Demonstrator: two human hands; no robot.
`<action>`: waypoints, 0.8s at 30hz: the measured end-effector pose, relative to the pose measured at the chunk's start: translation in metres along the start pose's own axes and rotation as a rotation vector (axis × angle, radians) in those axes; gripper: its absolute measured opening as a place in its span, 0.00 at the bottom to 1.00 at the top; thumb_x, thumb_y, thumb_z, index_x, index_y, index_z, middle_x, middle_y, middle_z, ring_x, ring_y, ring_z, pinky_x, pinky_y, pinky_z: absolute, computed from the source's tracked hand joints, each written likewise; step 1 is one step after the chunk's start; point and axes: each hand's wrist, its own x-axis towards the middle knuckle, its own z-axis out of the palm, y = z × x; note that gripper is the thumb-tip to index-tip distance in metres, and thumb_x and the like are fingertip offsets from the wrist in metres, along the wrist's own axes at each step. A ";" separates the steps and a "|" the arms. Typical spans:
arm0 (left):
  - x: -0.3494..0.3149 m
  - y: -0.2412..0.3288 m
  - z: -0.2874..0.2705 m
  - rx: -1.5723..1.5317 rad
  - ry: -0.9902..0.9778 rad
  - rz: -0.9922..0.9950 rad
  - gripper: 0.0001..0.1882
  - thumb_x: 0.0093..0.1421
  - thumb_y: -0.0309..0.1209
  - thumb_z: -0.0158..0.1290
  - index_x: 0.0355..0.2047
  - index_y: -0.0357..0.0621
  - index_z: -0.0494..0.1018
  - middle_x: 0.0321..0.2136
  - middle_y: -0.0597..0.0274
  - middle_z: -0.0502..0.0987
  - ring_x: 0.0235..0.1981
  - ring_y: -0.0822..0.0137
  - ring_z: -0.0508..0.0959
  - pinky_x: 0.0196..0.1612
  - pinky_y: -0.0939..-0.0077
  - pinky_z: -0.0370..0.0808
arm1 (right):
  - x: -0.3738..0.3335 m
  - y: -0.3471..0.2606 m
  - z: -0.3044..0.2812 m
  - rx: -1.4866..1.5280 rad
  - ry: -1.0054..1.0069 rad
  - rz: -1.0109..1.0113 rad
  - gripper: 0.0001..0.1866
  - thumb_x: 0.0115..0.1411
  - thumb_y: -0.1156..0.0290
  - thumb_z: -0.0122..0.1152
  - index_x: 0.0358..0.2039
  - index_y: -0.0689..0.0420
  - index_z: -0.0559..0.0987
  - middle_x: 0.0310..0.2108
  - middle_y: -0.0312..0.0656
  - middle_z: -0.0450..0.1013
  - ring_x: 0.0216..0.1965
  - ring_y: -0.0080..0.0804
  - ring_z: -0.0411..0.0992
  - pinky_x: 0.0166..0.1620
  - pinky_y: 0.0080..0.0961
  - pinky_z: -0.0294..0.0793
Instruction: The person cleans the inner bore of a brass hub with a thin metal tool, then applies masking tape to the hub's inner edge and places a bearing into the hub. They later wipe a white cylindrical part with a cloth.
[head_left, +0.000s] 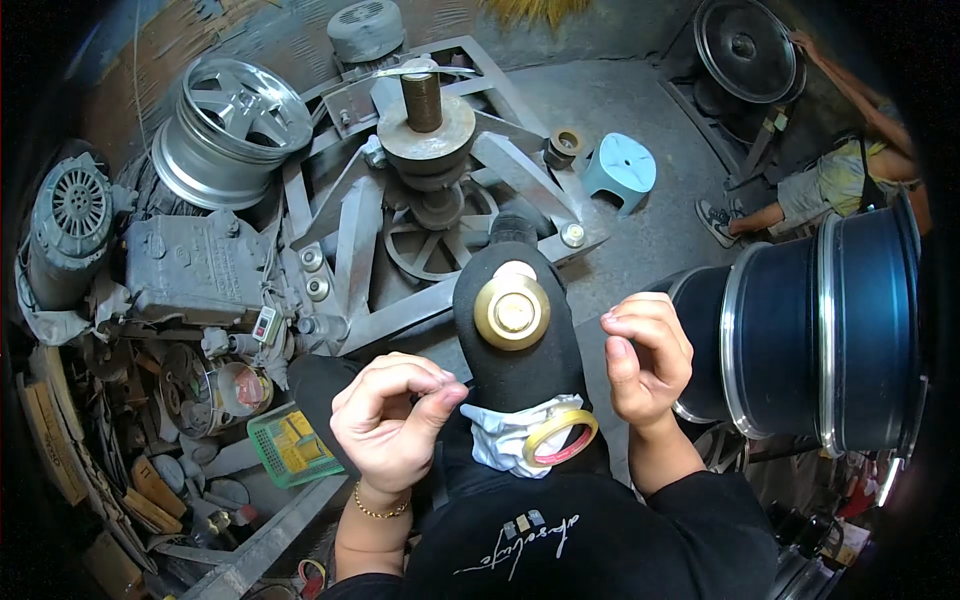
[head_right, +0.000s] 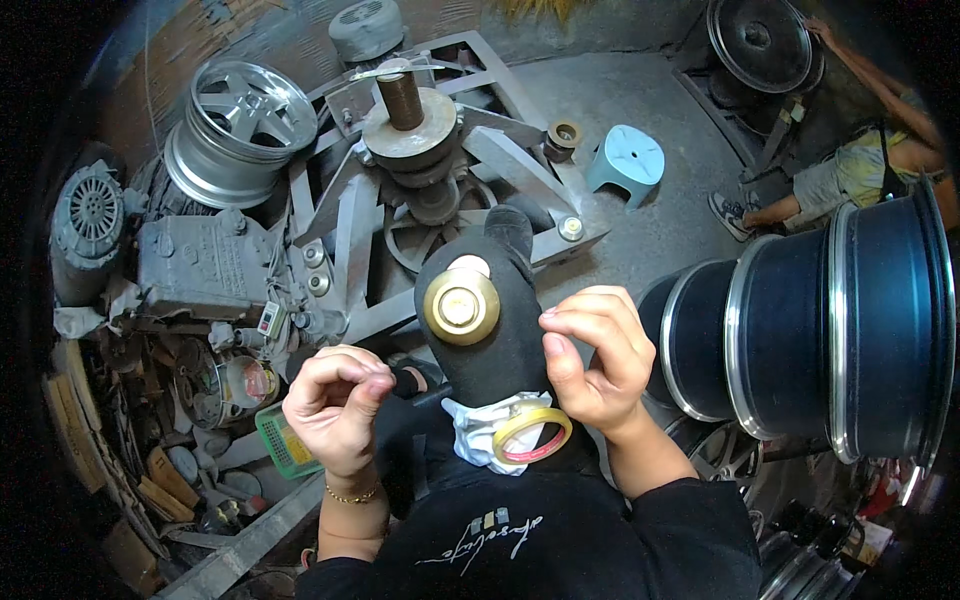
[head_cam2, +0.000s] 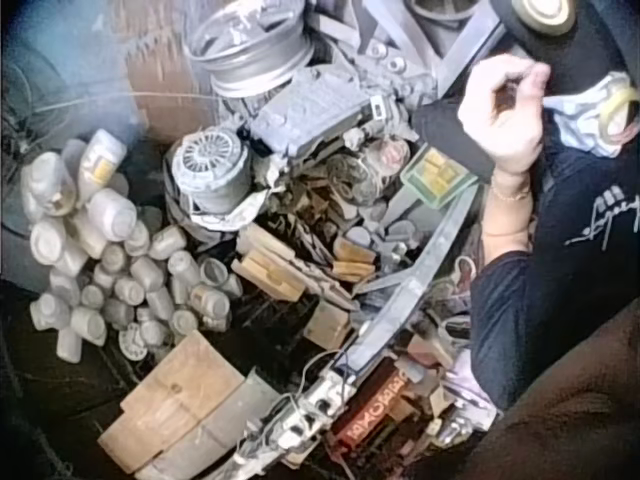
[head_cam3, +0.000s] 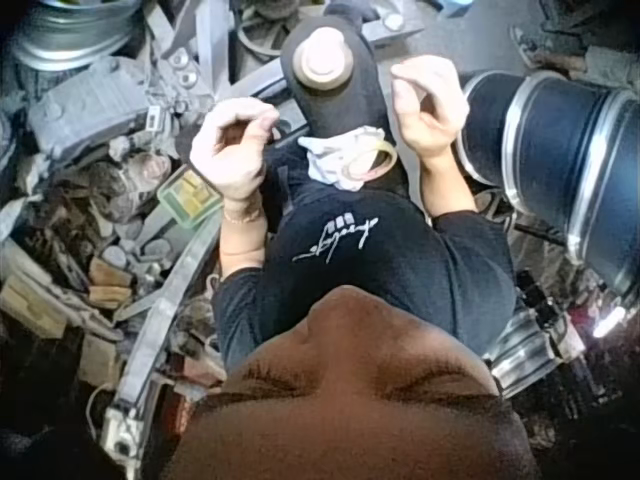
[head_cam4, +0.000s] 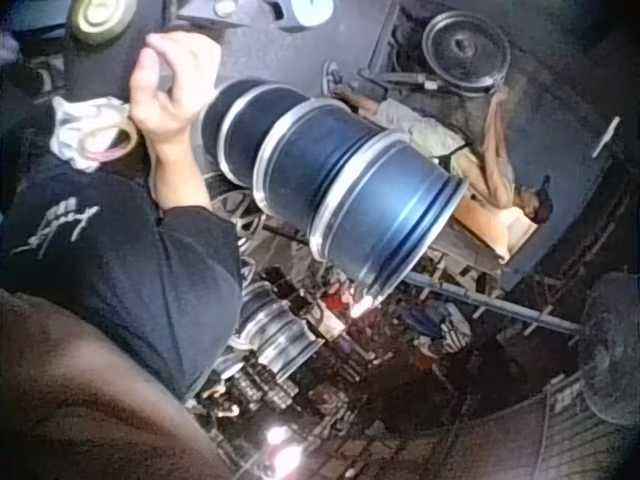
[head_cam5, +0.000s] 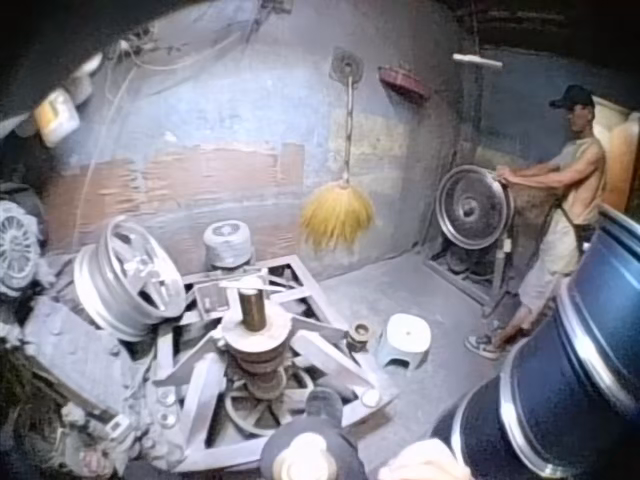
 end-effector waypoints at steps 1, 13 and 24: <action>0.001 0.002 0.002 0.015 0.002 -0.018 0.09 0.50 0.13 0.66 0.29 0.33 0.77 0.28 0.53 0.80 0.30 0.67 0.80 0.36 0.77 0.78 | 0.000 0.000 0.001 0.004 0.000 0.000 0.08 0.50 0.80 0.63 0.33 0.63 0.81 0.30 0.46 0.77 0.32 0.39 0.74 0.38 0.30 0.74; 0.005 -0.014 -0.001 0.134 -0.096 -0.083 0.08 0.50 0.16 0.66 0.30 0.34 0.78 0.28 0.54 0.82 0.31 0.66 0.82 0.37 0.75 0.78 | 0.005 0.007 0.015 0.027 -0.049 0.010 0.08 0.51 0.78 0.62 0.33 0.64 0.80 0.29 0.46 0.77 0.31 0.39 0.74 0.38 0.30 0.73; 0.010 -0.021 -0.004 0.226 -0.111 -0.212 0.12 0.68 0.27 0.50 0.27 0.35 0.71 0.22 0.57 0.77 0.23 0.70 0.74 0.30 0.78 0.72 | 0.016 0.002 0.023 -0.049 -0.229 -0.026 0.17 0.45 0.68 0.76 0.38 0.53 0.85 0.42 0.45 0.74 0.42 0.43 0.73 0.44 0.36 0.73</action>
